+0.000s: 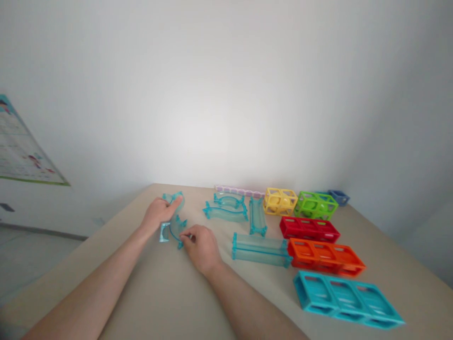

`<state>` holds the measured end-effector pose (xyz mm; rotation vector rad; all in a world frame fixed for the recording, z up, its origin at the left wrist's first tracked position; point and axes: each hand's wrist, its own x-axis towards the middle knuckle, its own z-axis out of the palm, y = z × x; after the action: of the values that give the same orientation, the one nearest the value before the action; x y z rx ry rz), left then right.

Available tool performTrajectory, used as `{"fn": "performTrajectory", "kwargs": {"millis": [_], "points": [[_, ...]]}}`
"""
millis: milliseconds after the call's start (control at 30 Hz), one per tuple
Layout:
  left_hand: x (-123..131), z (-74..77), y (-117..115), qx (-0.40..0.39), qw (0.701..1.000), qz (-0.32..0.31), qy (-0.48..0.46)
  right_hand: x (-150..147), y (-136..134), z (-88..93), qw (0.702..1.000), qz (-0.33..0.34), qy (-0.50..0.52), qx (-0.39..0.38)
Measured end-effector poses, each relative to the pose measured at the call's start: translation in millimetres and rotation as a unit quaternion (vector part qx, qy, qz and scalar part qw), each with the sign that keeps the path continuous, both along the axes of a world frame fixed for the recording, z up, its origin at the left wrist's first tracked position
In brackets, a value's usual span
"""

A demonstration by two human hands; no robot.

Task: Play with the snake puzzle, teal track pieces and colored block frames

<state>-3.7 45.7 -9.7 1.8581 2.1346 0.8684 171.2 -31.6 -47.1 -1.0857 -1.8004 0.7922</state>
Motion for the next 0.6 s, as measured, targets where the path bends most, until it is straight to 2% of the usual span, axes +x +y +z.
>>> {"fn": "performTrajectory", "kwargs": {"millis": [133,267,333,400,467,533,600], "points": [[-11.1,-3.8,3.5,0.043,0.995,0.033,-0.089,0.8,-0.1,-2.6,0.999,-0.023,0.043,-0.002],[-10.3,-2.9,2.3,0.082,0.982,0.036,-0.168,0.6,0.8,-4.6,0.995,-0.035,0.091,0.002],[-5.1,-0.2,0.0,0.119,0.955,0.0,-0.272,-0.3,0.1,-4.5,0.993,-0.034,0.117,-0.001],[1.6,2.7,-3.3,0.143,0.893,-0.073,-0.42,-1.4,-1.5,-3.5,0.991,-0.032,0.134,-0.006],[8.4,4.1,-6.9,0.123,0.829,-0.141,-0.527,-2.5,-3.3,-1.8,0.989,-0.02,0.145,-0.024],[14.8,2.4,-9.8,0.077,0.817,-0.159,-0.549,-3.2,-4.6,0.0,0.985,-0.006,0.167,-0.049],[20.7,-2.3,-11.1,0.06,0.833,-0.137,-0.533,-3.5,-4.8,1.1,0.98,-0.003,0.19,-0.062]]}}
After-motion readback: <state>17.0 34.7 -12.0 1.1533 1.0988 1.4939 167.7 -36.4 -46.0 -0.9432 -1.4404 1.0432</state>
